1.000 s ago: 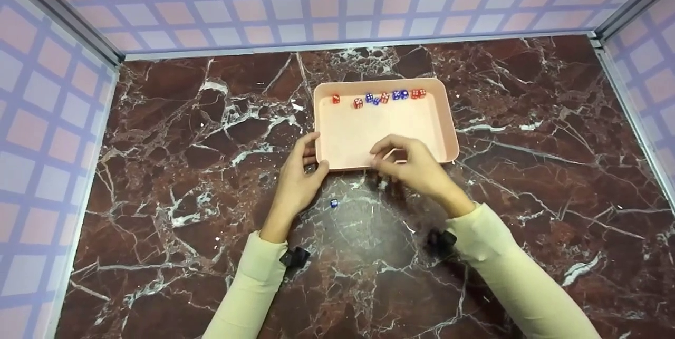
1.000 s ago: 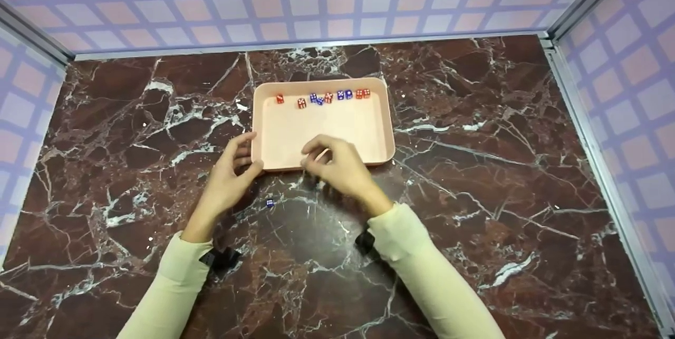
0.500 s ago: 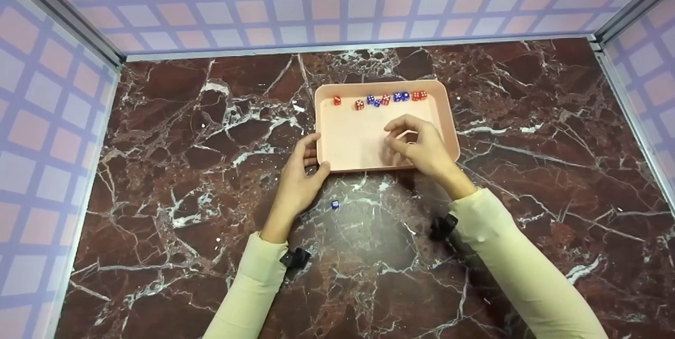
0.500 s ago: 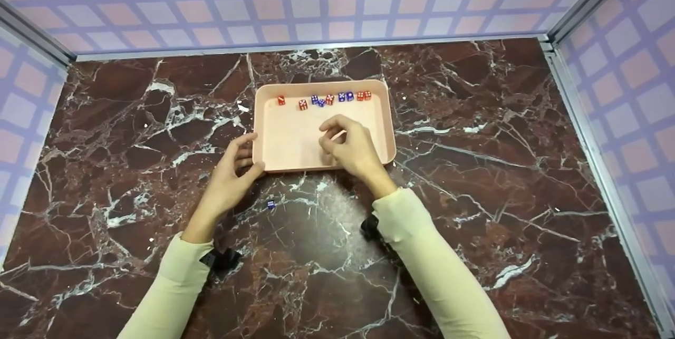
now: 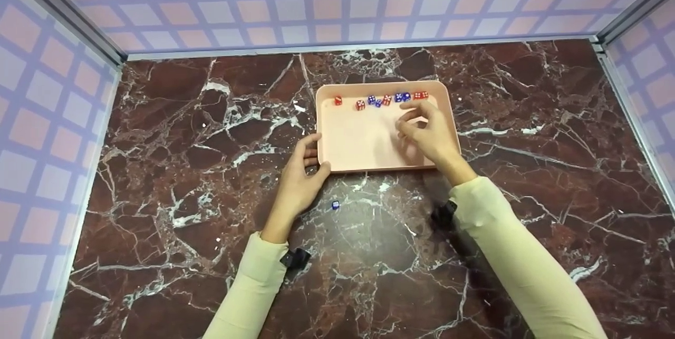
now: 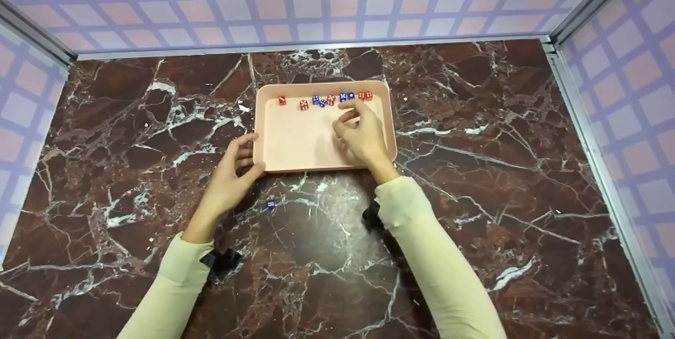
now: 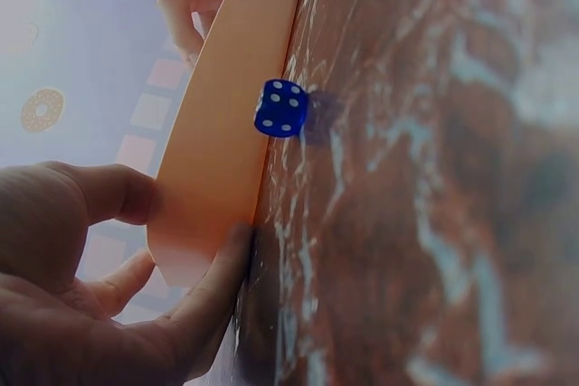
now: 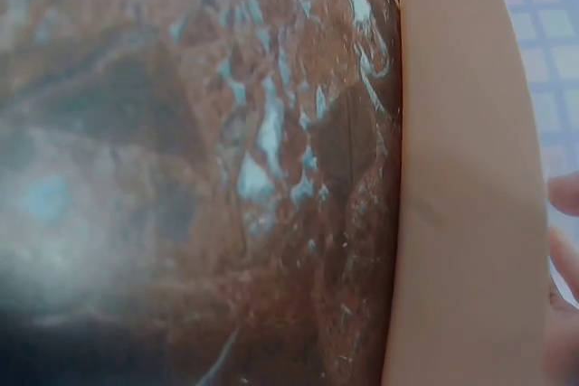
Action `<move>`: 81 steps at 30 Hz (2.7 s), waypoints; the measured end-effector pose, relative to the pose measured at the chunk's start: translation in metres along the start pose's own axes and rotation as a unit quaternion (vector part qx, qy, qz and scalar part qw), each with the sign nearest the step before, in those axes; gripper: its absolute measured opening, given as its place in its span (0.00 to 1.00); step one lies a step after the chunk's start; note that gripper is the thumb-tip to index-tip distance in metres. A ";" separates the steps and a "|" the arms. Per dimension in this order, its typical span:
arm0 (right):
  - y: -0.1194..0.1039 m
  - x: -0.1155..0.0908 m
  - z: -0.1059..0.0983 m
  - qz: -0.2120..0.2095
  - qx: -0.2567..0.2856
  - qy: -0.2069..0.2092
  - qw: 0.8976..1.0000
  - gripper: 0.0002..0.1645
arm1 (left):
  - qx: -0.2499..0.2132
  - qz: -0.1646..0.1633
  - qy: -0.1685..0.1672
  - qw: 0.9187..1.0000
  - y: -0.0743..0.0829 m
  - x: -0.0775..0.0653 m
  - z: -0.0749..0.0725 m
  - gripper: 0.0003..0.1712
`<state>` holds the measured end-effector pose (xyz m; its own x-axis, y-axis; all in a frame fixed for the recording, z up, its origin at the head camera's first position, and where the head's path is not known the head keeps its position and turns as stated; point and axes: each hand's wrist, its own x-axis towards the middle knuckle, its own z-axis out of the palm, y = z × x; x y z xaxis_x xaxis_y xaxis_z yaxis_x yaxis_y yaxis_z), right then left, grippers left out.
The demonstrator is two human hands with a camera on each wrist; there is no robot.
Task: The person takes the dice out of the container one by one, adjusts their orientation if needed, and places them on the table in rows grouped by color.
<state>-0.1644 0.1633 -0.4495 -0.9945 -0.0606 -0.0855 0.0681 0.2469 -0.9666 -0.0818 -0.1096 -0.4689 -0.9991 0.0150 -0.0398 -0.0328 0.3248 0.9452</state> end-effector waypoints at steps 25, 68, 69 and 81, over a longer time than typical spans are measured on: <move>0.003 0.023 0.004 0.056 -0.086 0.010 0.995 0.35 | -0.006 -0.017 0.003 1.000 -0.001 -0.001 -0.001 0.40; 0.003 0.043 0.009 0.003 -0.255 0.092 0.963 0.10 | -0.003 -0.016 -0.002 1.000 0.001 0.000 -0.001 0.40; 0.003 0.042 0.008 0.001 -0.254 0.092 0.963 0.10 | -0.005 -0.015 -0.002 1.000 0.001 0.001 -0.001 0.40; -0.003 0.021 0.004 -0.024 -0.172 0.022 0.985 0.12 | 0.000 -0.006 -0.001 1.000 -0.002 0.000 0.001 0.39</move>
<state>-0.1847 0.1577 -0.4496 -0.9989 -0.0403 -0.0236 -0.0029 0.5585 -0.8295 -0.0818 -0.1093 -0.4710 -0.9986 0.0133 -0.0520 -0.0449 0.3249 0.9447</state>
